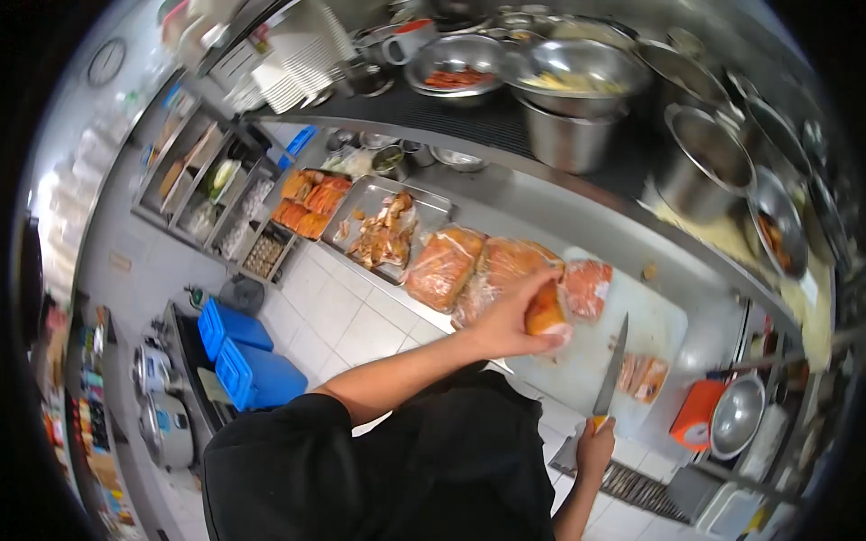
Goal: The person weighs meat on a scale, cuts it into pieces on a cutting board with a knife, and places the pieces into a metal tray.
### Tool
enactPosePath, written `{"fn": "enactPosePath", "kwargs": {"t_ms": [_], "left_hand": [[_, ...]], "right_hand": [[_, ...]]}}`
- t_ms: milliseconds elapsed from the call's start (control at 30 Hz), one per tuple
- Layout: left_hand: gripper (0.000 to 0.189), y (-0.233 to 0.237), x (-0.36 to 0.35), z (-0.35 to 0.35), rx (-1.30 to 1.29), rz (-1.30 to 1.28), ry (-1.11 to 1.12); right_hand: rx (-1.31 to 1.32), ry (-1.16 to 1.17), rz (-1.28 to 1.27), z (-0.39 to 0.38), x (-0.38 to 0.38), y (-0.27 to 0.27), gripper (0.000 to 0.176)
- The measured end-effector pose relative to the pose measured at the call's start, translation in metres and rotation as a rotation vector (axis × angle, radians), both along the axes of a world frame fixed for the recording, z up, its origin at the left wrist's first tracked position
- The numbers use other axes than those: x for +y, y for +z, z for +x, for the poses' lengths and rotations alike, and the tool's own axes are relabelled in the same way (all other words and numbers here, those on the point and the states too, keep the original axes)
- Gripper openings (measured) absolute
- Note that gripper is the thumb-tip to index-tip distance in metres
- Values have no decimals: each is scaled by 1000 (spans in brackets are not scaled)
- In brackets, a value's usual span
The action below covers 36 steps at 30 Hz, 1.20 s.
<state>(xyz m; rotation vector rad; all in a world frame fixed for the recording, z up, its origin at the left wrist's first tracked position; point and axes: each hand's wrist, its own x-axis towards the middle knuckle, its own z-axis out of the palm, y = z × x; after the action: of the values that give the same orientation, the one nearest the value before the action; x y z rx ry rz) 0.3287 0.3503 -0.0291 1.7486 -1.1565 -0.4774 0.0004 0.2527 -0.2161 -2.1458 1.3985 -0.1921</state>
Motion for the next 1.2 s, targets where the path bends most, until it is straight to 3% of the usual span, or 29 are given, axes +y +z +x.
{"fn": "enactPosePath", "kwargs": {"t_ms": [267, 400, 600, 800, 1100, 1200], "left_hand": [[97, -40, 166, 229, -40, -98, 630], [92, -63, 265, 342, -71, 91, 929], [88, -99, 379, 460, -86, 307, 1274], [89, -108, 421, 537, -109, 365, 1330], [83, -80, 408, 593, -61, 408, 1447], [81, -101, 400, 607, -253, 356, 1379]], "right_hand": [[153, -86, -69, 42, 8, 11, 45], [169, -193, -127, 46, 7, -24, 40], [296, -244, -161, 92, 25, 6, 31], [363, -220, -125, 92, 7, -19, 38], [325, -286, -75, 105, 4, -37, 36], [290, -326, -68, 108, 4, -39, 35]]}}
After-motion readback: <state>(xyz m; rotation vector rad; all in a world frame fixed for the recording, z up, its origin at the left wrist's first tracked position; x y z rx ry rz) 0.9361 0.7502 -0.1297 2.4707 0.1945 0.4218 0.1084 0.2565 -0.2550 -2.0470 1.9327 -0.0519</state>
